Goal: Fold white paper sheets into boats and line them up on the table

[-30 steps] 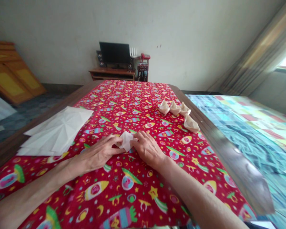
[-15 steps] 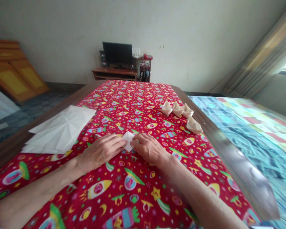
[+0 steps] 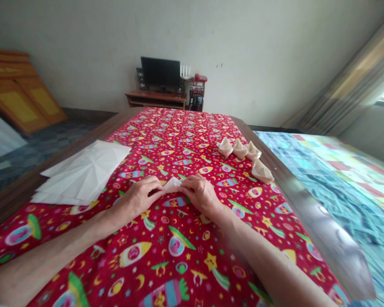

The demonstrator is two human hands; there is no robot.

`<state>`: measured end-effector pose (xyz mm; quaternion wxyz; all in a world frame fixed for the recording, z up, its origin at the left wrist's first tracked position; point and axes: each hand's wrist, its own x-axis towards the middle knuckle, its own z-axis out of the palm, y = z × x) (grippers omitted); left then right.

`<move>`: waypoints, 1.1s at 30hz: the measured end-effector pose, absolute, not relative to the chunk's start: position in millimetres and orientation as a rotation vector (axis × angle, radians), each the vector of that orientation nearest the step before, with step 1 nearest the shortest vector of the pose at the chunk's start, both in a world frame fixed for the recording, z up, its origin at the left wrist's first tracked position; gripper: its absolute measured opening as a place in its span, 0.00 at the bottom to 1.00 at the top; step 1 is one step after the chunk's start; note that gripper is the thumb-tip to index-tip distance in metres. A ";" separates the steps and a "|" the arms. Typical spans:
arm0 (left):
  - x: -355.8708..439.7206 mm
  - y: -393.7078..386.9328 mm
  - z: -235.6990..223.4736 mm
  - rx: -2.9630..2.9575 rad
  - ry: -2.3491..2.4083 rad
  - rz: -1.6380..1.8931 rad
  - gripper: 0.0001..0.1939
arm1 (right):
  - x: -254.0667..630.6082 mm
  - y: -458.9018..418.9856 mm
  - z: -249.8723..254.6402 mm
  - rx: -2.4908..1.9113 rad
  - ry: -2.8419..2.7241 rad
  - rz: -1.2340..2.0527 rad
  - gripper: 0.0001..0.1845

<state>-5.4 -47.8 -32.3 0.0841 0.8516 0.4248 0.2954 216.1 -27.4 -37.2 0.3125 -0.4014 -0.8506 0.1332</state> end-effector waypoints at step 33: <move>6.1 -60.9 -15.7 2.964 1.256 0.442 0.19 | 210.1 -20.3 -32.2 -1.344 -2.267 0.266 0.10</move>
